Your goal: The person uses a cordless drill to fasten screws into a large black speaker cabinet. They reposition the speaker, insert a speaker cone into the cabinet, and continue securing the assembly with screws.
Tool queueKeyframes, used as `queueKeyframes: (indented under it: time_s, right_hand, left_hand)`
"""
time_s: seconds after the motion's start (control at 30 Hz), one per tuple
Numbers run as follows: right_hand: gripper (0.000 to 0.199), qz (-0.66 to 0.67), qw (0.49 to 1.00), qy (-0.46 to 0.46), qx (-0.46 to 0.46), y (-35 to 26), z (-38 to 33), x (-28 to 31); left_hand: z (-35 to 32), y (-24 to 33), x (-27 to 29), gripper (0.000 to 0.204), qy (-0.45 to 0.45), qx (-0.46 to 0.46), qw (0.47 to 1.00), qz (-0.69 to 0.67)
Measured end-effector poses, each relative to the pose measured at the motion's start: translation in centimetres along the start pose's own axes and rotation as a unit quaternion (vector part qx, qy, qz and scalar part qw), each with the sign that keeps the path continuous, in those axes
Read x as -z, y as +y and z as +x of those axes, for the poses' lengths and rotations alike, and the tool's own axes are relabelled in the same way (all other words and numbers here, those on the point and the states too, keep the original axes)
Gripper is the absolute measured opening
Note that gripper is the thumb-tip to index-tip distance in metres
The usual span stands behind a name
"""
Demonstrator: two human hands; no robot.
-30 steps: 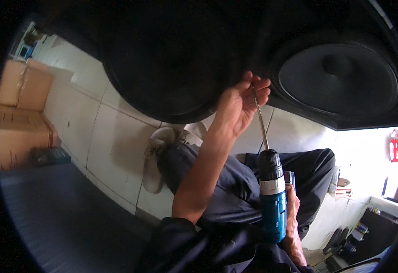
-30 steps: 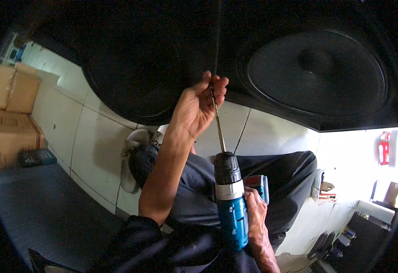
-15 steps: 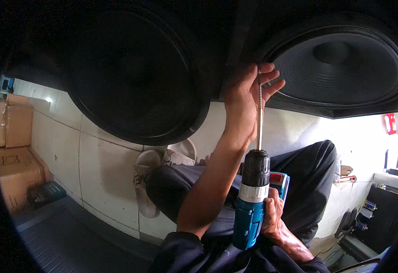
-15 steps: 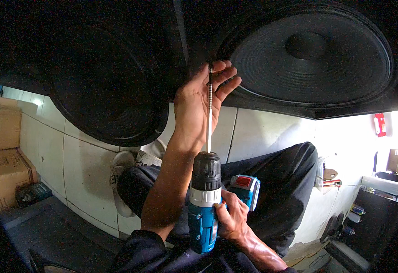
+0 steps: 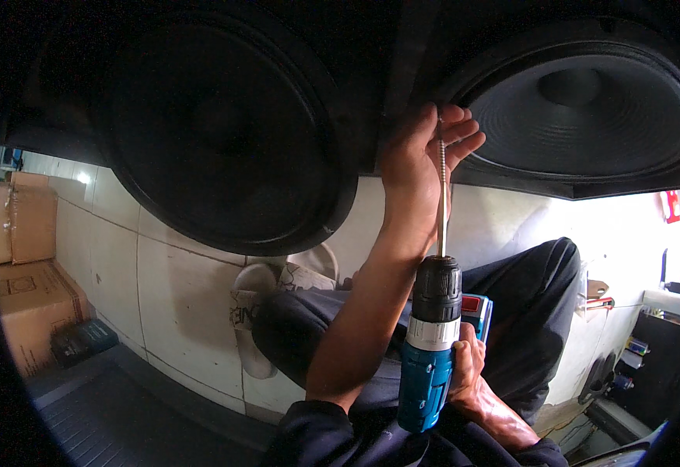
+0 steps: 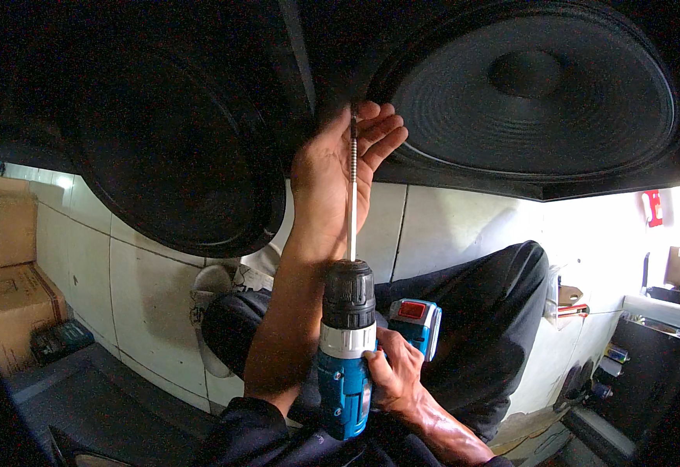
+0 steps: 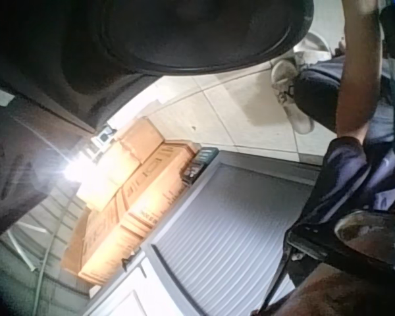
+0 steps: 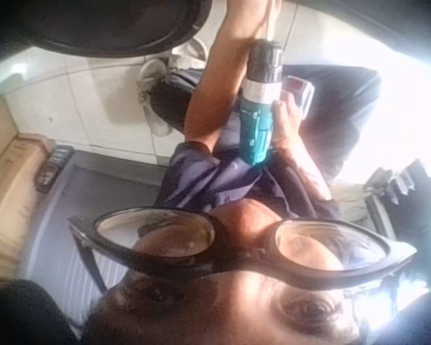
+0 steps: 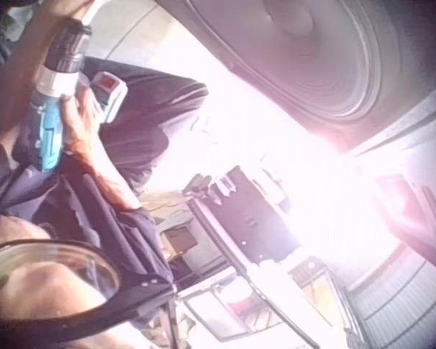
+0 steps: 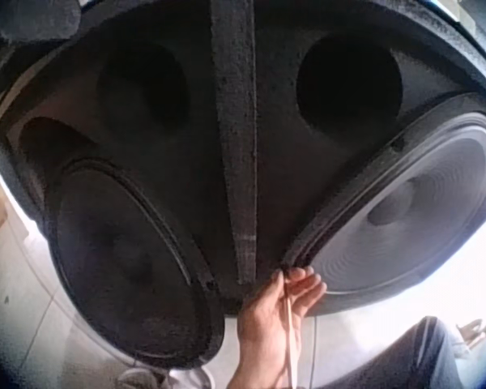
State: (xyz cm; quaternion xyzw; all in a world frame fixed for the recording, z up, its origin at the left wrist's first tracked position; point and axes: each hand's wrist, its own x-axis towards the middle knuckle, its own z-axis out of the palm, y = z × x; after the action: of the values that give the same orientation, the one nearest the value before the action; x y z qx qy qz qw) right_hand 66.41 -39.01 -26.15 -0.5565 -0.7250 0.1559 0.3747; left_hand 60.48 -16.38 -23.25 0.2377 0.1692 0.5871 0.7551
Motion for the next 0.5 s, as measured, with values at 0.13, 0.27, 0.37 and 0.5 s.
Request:
queueKeyframes:
  time_s: [0.13,0.27,0.37,0.5]
  right_hand:
    - [0.052,0.017,1.0,0.01,-0.002,-0.4,0.6,0.0]
    - [0.047,0.009,1.0,0.021,0.01,-0.5,0.6,-0.4]
    - [0.043,-0.003,1.0,0.015,-0.009,-0.8,0.8,-0.4]
    - [0.047,0.004,0.999,0.041,-0.018,-0.4,0.1,-0.8]
  left_hand:
    - [0.1,0.3,-0.1,0.031,0.012,0.019,0.999,0.033]
    - [-0.5,0.9,0.0,0.035,0.001,0.014,0.998,0.055]
    - [-2.9,1.8,0.9,0.04,0.028,0.081,0.993,0.083]
    - [-12.7,4.7,1.9,0.084,-0.031,0.057,0.933,0.355]
